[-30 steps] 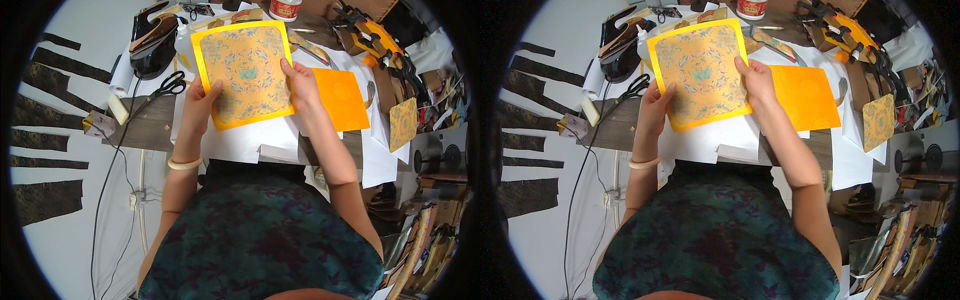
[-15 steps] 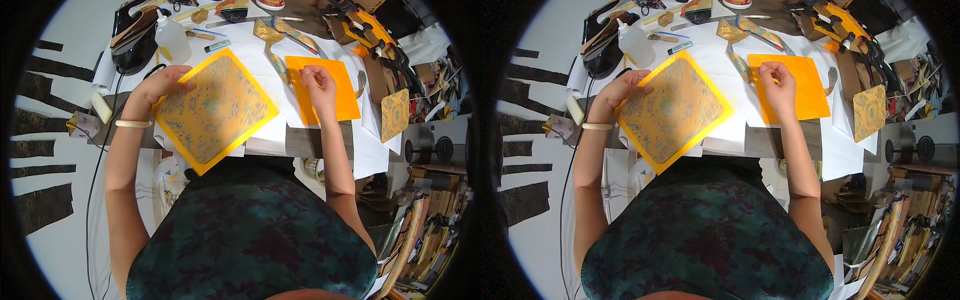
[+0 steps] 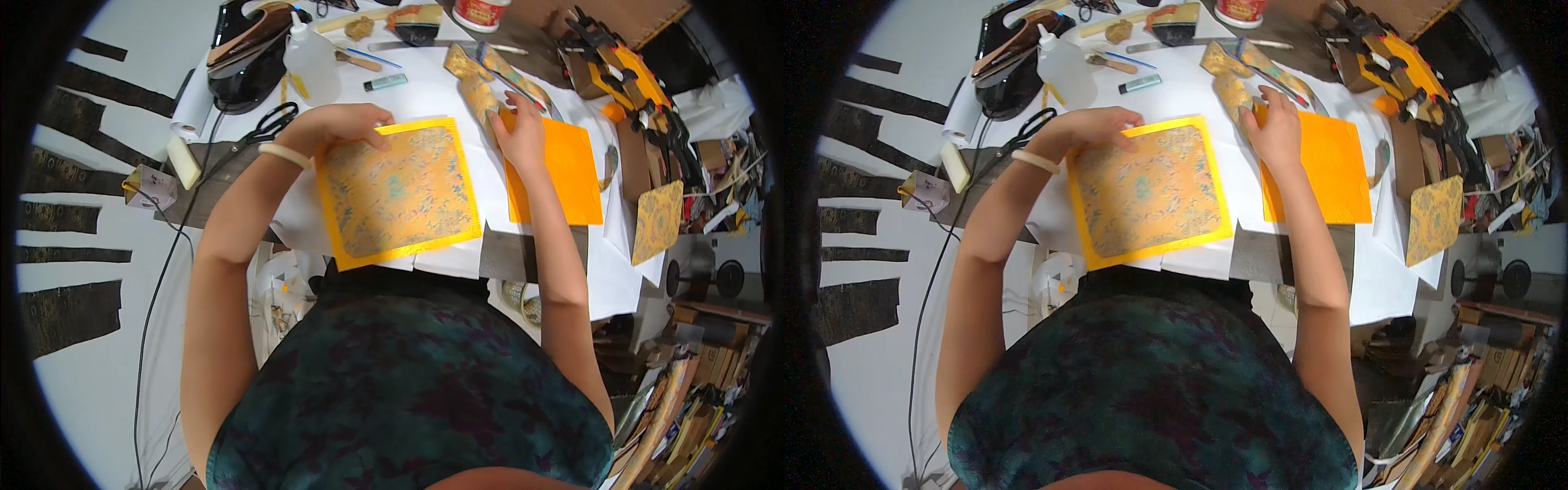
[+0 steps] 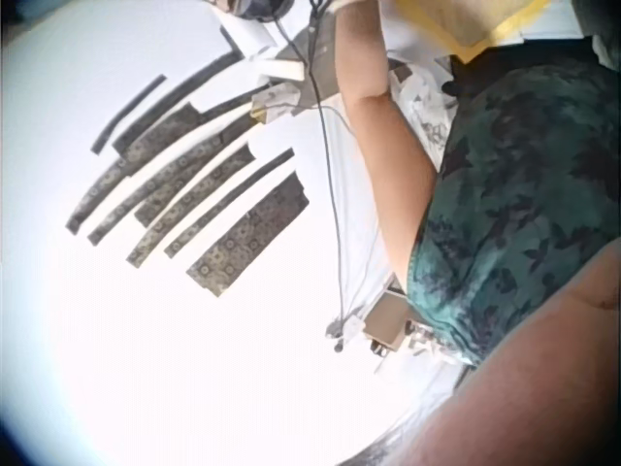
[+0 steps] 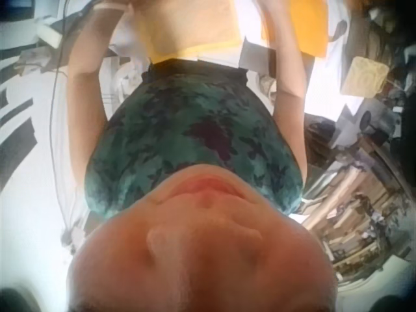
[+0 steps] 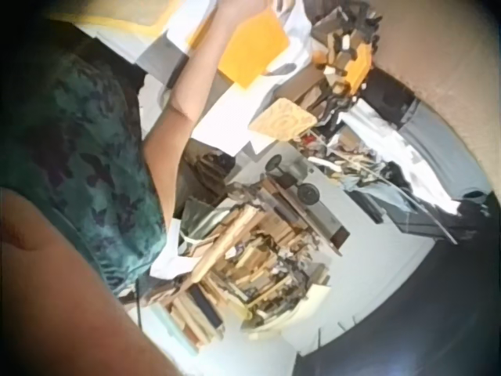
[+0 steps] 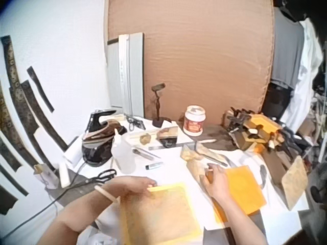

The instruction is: The person applies adhesive to a rectangular board, places a patterned fabric over it, and uses an iron to press the fabric onto the board. They then clamp the assembly with multiple clamps and add a cardboard backing.

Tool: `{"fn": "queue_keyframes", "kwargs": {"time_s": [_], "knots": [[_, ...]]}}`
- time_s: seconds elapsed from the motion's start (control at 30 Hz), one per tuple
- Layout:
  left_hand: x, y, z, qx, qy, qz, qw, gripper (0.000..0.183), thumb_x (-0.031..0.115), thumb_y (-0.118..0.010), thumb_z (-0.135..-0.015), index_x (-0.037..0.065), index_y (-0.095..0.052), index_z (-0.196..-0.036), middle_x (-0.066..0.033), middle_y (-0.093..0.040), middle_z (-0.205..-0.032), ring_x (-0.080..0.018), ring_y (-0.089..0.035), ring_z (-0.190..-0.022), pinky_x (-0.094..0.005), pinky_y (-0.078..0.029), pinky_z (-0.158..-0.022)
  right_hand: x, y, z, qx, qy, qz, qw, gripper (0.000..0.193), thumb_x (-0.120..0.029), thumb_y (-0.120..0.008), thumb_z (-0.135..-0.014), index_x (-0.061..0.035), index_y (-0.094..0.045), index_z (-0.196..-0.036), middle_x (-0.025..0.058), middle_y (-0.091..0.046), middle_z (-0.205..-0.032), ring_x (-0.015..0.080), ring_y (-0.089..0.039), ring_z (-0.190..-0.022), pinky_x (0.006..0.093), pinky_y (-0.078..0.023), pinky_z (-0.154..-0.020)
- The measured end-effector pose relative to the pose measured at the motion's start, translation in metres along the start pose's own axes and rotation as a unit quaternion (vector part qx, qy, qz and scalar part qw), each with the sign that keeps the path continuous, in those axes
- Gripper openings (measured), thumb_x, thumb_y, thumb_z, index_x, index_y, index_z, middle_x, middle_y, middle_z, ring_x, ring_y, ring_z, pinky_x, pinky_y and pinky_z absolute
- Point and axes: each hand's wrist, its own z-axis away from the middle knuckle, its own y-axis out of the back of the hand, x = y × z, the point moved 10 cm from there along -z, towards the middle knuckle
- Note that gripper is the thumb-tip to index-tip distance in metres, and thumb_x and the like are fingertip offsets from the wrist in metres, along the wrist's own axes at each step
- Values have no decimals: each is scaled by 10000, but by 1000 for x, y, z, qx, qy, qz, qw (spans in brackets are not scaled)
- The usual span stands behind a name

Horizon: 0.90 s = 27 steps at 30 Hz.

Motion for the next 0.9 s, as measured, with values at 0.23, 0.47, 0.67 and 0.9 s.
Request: {"fn": "queue_keyframes", "kwargs": {"time_s": [0.23, 0.47, 0.67, 0.9], "knots": [[56, 11, 13, 270, -222, -359, 866, 606, 277, -802, -832, -12, -616, -1331, -259, -588, -1373, -398, -538, -1306, -456, -443, -1096, -54, 16, -24, 43, 79, -30, 995, 345, -219, -765, -884, -28, -682, -1160, 173, -688, -1149, 384, -608, -1135, 456, -471, -1003], [16, -65, 108, 446, -302, -296, 789, 633, 259, -737, -900, -14, -531, -1434, -274, -469, -1497, -471, -387, -1447, -579, -308, -1204, -242, 3, -127, 8, 315, -104, 943, 173, -161, -681, -934, -11, -724, -1008, 133, -706, -1035, 357, -634, -1015, 445, -512, -900], [-2, -82, 119, 452, -295, -268, 798, 668, 336, -698, -932, -25, -497, -1456, -295, -440, -1521, -474, -344, -1481, -555, -264, -1237, -374, -156, -253, -164, 356, -2, 920, 420, -65, -613, -938, -71, -605, -1357, 162, -676, -1318, 363, -644, -1207, 445, -526, -1035], [-8, -76, 118, 449, -269, -244, 816, 687, 365, -689, -942, 10, -486, -1494, -290, -405, -1569, -450, -330, -1503, -529, -271, -1245, -445, -275, -282, -289, 462, 41, 837, 629, 76, -707, -800, -186, -578, -1357, 117, -708, -1167, 327, -665, -1109, 427, -531, -966]]}}
